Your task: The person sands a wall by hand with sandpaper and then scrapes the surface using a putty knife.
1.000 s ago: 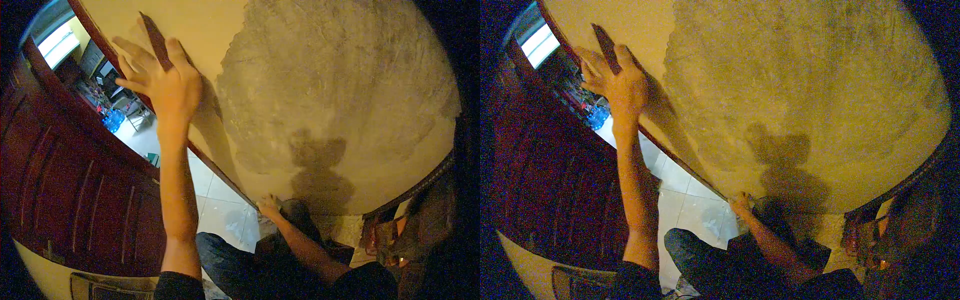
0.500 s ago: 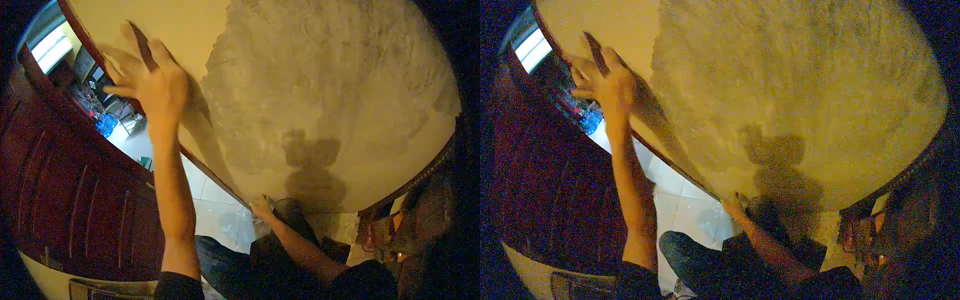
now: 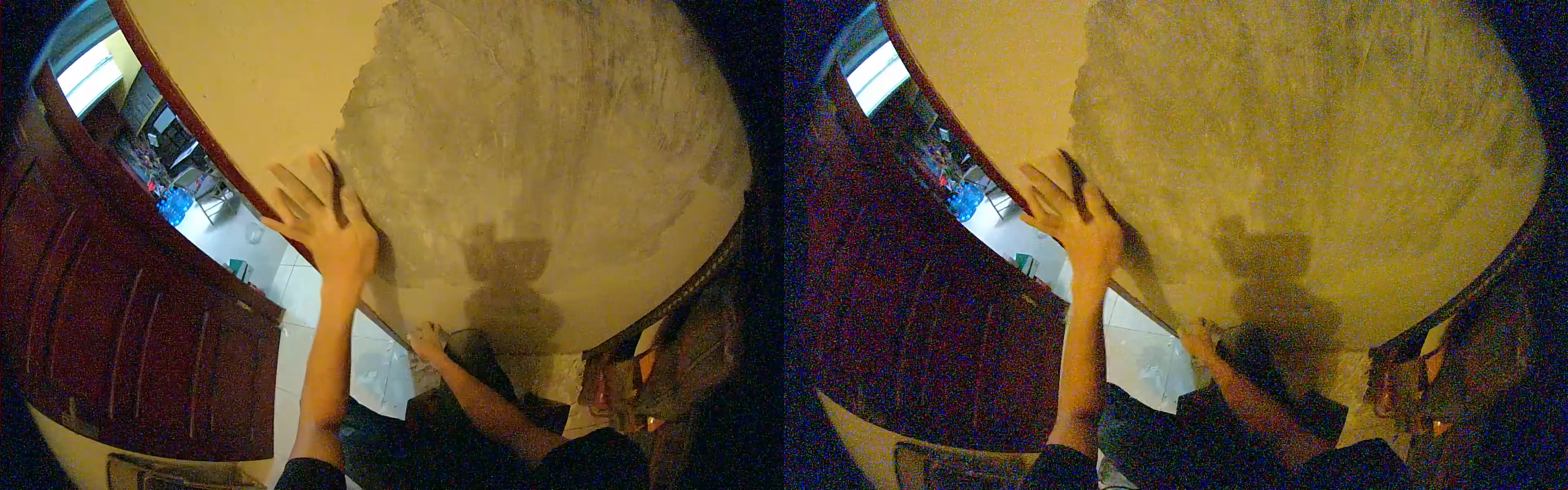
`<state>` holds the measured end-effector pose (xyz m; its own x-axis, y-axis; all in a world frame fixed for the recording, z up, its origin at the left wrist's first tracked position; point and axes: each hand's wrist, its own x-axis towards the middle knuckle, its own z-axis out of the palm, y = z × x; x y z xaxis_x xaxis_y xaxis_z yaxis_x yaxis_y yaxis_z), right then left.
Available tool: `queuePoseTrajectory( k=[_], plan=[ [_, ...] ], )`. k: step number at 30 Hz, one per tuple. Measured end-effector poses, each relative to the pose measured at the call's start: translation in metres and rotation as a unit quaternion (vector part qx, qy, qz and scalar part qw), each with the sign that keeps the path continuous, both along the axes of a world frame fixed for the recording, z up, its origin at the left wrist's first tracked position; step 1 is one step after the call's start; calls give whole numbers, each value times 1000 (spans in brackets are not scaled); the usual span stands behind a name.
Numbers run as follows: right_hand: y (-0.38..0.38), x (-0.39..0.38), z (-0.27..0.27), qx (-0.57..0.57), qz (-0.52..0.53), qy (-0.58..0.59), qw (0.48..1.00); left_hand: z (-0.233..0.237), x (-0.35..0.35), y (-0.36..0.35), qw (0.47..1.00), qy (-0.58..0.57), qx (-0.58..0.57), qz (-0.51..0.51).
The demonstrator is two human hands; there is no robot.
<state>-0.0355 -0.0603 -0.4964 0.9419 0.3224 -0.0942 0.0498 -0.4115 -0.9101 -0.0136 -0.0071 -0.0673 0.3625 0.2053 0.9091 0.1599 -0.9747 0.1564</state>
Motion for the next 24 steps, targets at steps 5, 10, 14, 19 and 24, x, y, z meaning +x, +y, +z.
queuePoseTrajectory(
  k=[5, 10, 14, 19, 24],
  plan=[
    [-6, -8, 16, 23, -5, -64, 998, 114, 18, 14, 991, -105, 76, 17],
    [27, 12, -90, -105, -42, -154, 982, 140, 32, 34, 985, -150, 78, -15],
    [16, 7, -53, -16, -46, -89, 995, 86, 21, 28, 992, -84, 93, 24],
    [-2, 8, -6, 19, -9, -42, 999, -69, -30, 17, 996, 66, 22, -64],
    [-25, 4, 14, 48, 33, -22, 998, -222, -113, 24, 957, 152, -116, -216]
  ],
)
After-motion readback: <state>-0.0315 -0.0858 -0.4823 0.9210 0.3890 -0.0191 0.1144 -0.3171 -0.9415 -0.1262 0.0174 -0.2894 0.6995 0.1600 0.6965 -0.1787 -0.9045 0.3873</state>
